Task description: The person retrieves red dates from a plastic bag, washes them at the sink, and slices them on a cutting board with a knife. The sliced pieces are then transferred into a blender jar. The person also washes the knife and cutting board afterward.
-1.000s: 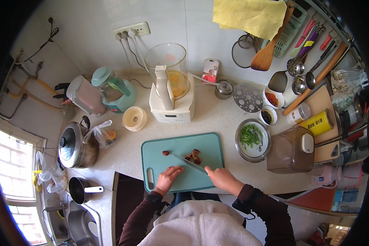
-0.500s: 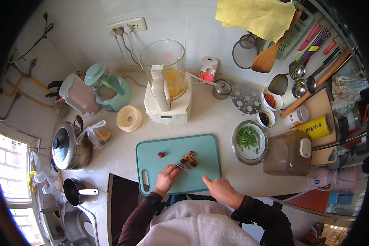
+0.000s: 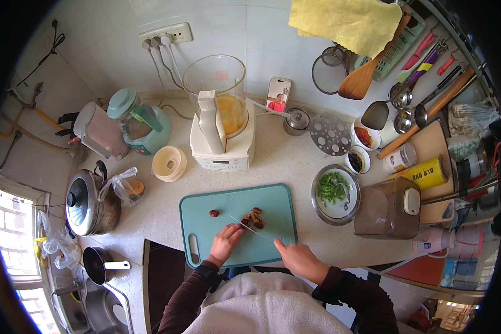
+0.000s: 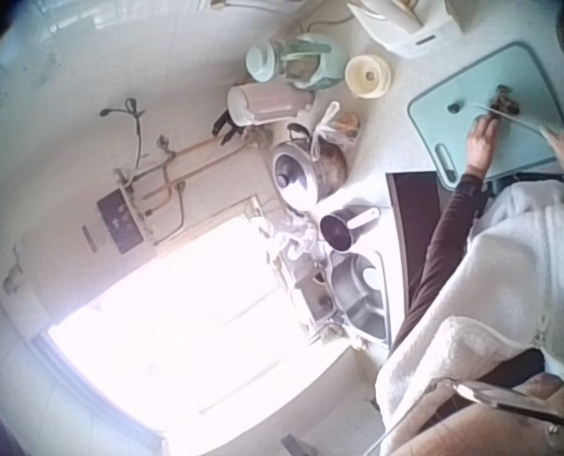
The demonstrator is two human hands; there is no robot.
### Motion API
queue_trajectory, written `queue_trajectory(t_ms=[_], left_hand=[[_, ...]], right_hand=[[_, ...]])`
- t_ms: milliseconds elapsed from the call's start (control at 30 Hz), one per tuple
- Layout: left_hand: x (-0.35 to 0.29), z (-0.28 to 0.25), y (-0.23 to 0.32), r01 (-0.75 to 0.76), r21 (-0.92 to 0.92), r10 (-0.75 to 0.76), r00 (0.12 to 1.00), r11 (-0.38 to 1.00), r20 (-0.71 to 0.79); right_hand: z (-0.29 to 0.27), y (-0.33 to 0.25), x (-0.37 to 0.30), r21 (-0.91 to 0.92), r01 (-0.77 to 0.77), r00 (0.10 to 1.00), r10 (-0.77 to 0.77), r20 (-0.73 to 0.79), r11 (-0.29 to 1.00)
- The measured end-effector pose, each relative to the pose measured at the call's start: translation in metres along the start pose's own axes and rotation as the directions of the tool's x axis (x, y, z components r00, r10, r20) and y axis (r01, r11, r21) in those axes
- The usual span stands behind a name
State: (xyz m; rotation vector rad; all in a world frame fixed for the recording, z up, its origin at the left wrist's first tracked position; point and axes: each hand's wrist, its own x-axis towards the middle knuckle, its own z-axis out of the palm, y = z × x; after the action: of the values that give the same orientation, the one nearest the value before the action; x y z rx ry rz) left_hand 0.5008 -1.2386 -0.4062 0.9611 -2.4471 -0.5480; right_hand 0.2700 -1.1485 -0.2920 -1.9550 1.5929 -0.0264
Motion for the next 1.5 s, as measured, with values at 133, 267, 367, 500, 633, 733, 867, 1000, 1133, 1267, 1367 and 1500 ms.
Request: queue_trajectory(t_ms=[133, 267, 367, 500, 633, 733, 867, 1000, 1133, 1267, 1367, 1500], left_hand=[[-0.001, -0.001, -0.001, -0.011, 0.0, 0.011, 1.0, 1.0, 0.004], [-0.001, 0.0, -0.002, 0.005, 0.006, -0.006, 1.0, 1.0, 0.024], [-0.003, 0.001, -0.003, 0.042, -0.013, -0.042, 0.998, 0.999, 0.055], [-0.004, 0.003, -0.005, 0.056, -0.076, -0.053, 0.998, 0.996, 0.039], [-0.003, 0.0, -0.004, 0.019, -0.094, -0.018, 1.0, 0.995, 0.011], [-0.001, -0.006, -0.004, -0.013, -0.092, 0.012, 1.0, 0.996, -0.006], [-0.003, -0.012, -0.001, -0.019, -0.052, 0.019, 1.0, 0.998, 0.003], [0.0, -0.005, -0.001, 0.003, -0.074, -0.003, 1.0, 0.997, 0.009], [0.004, -0.001, -0.001, -0.006, -0.031, 0.005, 0.998, 1.0, -0.062], [0.006, 0.002, -0.002, -0.016, 0.009, 0.017, 0.997, 1.0, -0.078], [0.003, 0.004, -0.003, 0.03, 0.026, -0.029, 0.999, 0.999, -0.013], [0.0, 0.008, -0.006, 0.062, -0.026, -0.062, 0.998, 0.998, -0.009]], right_hand=[[-0.002, -0.002, -0.004, 0.001, -0.059, 0.993, 0.059, 0.099, 0.998], [0.002, -0.005, -0.002, 0.026, -0.059, 0.988, 0.055, 0.143, 0.998], [0.011, -0.008, 0.005, 0.038, -0.046, 0.993, 0.042, 0.109, 0.998], [0.029, -0.009, 0.023, 0.062, -0.014, 1.0, 0.013, 0.02, 0.998], [0.044, 0.001, 0.035, 0.006, -0.027, 1.0, 0.027, 0.012, 1.0], [0.048, 0.007, 0.044, 0.06, -0.097, 0.995, 0.095, 0.034, 0.993], [0.038, 0.012, 0.044, 0.134, -0.028, 0.999, 0.031, -0.014, 0.991], [0.022, 0.008, 0.024, 0.123, -0.05, 0.998, 0.046, 0.03, 0.991], [0.01, 0.001, 0.007, 0.084, -0.035, 0.999, 0.032, 0.03, 0.996], [0.005, -0.004, 0.002, 0.071, -0.042, 0.998, 0.039, 0.043, 0.997], [0.005, -0.008, 0.003, 0.06, -0.052, 0.998, 0.05, 0.026, 0.997], [0.004, -0.015, 0.004, -0.001, -0.036, 0.999, 0.036, 0.002, 0.999]])
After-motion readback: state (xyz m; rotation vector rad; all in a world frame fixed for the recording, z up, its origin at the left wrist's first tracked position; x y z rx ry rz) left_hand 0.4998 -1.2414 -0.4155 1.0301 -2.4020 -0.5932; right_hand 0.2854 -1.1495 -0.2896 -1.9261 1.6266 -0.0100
